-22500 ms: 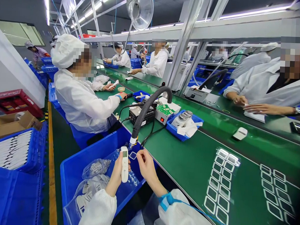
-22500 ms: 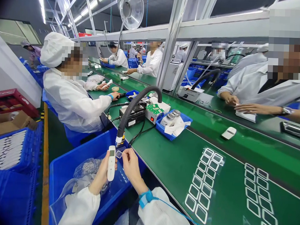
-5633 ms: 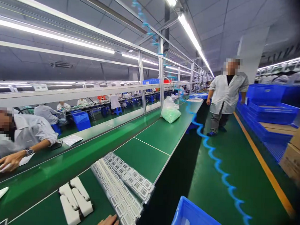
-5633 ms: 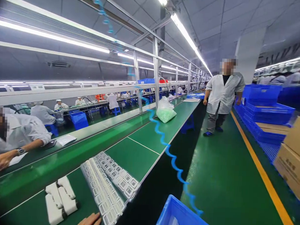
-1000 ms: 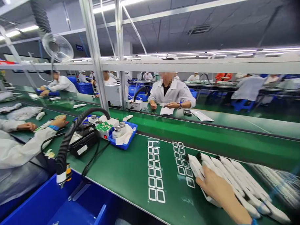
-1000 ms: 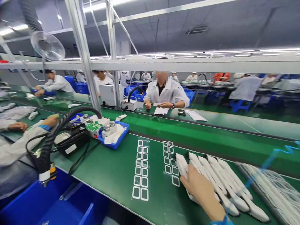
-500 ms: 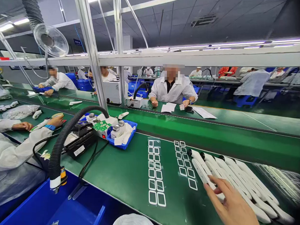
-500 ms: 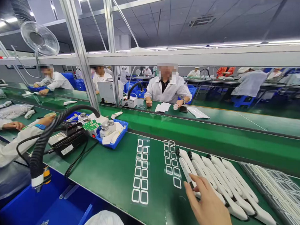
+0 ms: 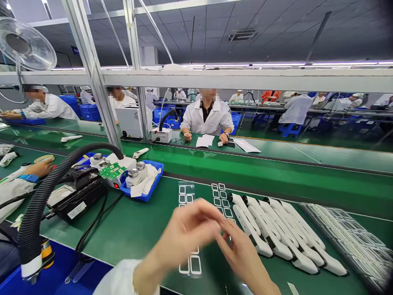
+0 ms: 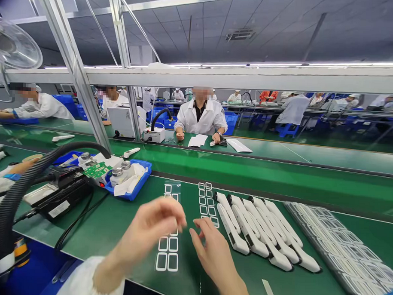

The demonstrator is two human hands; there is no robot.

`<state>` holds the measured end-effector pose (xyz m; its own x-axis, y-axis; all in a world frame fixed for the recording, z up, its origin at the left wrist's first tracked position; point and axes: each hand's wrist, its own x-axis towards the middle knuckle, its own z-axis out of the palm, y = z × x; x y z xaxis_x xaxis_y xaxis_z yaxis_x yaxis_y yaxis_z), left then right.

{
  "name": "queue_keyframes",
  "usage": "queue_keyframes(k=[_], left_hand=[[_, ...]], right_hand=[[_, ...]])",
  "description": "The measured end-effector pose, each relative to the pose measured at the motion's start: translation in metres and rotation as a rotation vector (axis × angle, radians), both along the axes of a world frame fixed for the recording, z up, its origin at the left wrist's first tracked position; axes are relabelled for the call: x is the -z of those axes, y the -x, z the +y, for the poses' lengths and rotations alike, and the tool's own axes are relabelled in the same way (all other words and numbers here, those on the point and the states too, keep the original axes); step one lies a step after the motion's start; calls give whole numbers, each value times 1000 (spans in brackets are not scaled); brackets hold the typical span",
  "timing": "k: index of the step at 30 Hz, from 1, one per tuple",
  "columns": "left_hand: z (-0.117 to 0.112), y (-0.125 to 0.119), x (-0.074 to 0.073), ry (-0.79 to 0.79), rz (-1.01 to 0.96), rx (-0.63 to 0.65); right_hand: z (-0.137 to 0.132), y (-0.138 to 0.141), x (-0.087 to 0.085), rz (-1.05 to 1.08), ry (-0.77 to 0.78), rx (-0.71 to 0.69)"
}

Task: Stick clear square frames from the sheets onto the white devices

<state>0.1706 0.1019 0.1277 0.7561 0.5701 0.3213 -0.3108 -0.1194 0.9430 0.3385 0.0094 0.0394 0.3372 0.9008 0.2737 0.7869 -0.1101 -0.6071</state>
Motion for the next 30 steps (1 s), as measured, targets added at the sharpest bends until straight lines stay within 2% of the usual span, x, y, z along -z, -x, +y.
queue_keyframes(k=[2,3,5,7,8,10,14,18,23,30], left_hand=[[50,5,26,56,117,-330],[73,7,44,100,205,-452],[111,10,81,140,281,-535],[134,8,112,183,330,-567],[142,4,123,206,344,-575],[151,-7,137,251,356,-582],[166,-37,138,335,366,-574],[180,-61,135,386,425,-565],[184,-73,137,414,473,-554],[181,-73,145,442,417,-564]], right_hand=[[6,-6,-4,40,30,-32],[11,-9,-5,67,42,-51],[26,-16,-5,115,49,-75],[49,-23,-1,168,43,-88],[63,-26,2,208,39,-92],[94,-31,11,292,33,-93],[152,-36,27,324,5,-65],[187,-32,35,224,-58,6],[203,-27,43,130,-78,14],[205,-25,49,60,-71,-47]])
